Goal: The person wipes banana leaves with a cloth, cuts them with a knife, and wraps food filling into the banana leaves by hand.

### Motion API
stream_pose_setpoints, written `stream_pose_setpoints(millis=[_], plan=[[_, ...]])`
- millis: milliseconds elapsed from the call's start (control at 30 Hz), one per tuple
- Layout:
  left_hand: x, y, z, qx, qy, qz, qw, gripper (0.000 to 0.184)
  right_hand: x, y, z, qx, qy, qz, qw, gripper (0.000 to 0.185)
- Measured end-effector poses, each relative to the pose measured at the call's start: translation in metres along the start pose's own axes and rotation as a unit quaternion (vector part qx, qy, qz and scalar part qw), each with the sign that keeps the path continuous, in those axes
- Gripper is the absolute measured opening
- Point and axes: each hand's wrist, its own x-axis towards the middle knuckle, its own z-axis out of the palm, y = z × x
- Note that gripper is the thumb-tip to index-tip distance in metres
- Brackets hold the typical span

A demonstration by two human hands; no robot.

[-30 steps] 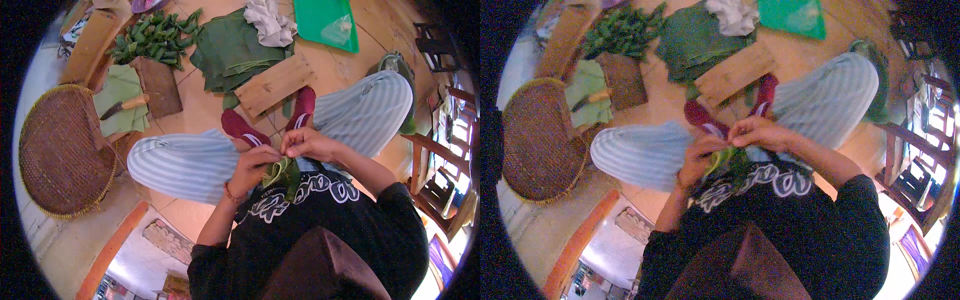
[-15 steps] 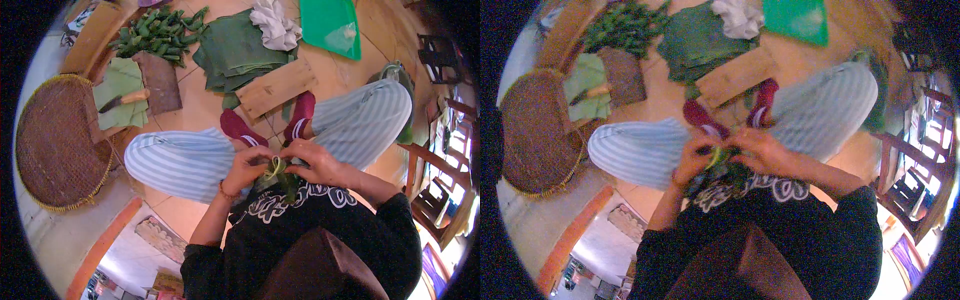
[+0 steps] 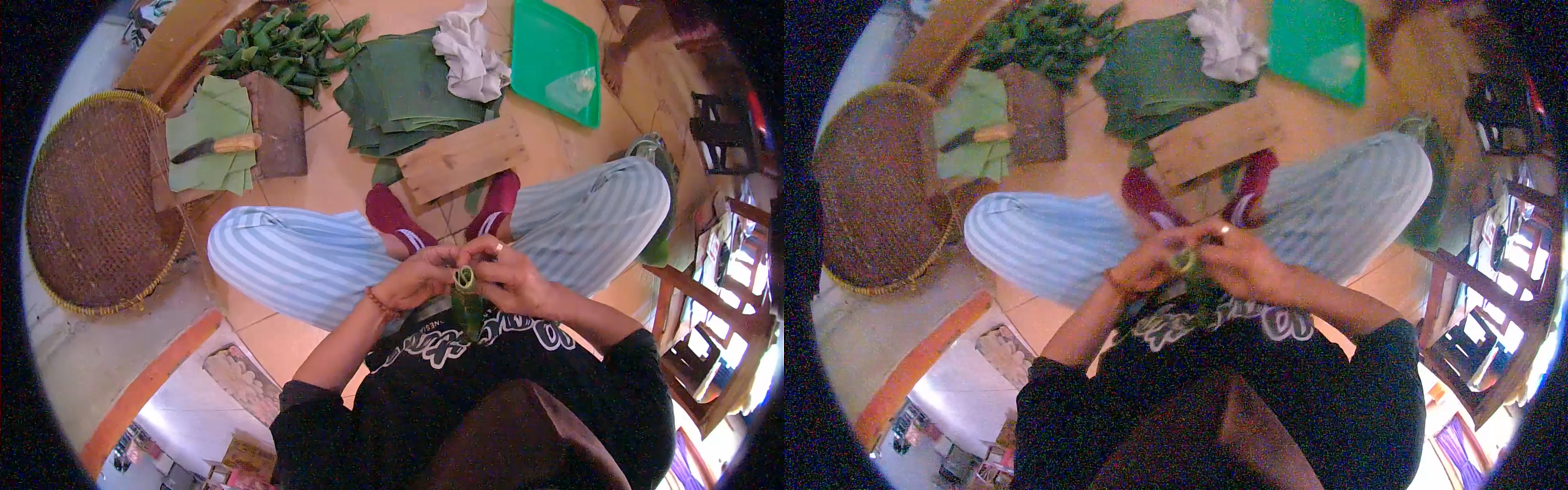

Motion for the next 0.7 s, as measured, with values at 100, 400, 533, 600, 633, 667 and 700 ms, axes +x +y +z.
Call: stream_pose_setpoints(millis=[100, 400, 533, 600, 633, 667, 700], plan=[[-0.005, -0.001, -0.004, 0.105, 0.028, 0.01, 0.994, 0.012, -0.004, 0.008, -0.006, -0.01, -0.026, 0.009, 1.0, 0.022], [-0.035, 0.014, 0.035, 0.455, 0.131, 0.172, 0.864, 0.02, 0.023, 0.0, -0.005, -0.002, -0.004, 0.143, 0.99, 0.034], [-0.03, 0.021, 0.029, 0.467, 0.218, 0.27, 0.813, 0.014, 0.053, -0.001, -0.011, -0.065, -0.034, 0.124, 0.99, 0.033], [-0.028, 0.036, 0.029, 0.475, 0.247, 0.318, 0.782, 0.012, 0.074, 0.007, -0.016, -0.044, -0.041, 0.107, 0.992, 0.032], [-0.027, 0.046, 0.029, 0.449, 0.258, 0.329, 0.79, 0.011, 0.084, 0.017, -0.021, -0.04, -0.051, 0.078, 0.995, 0.031], [-0.026, 0.055, 0.027, 0.423, 0.27, 0.34, 0.795, 0.01, 0.096, 0.029, -0.026, -0.035, -0.061, 0.049, 0.996, 0.031], [-0.024, 0.061, 0.019, 0.425, 0.296, 0.361, 0.776, 0.01, 0.11, 0.042, -0.033, 0.044, -0.05, 0.084, 0.994, 0.029]])
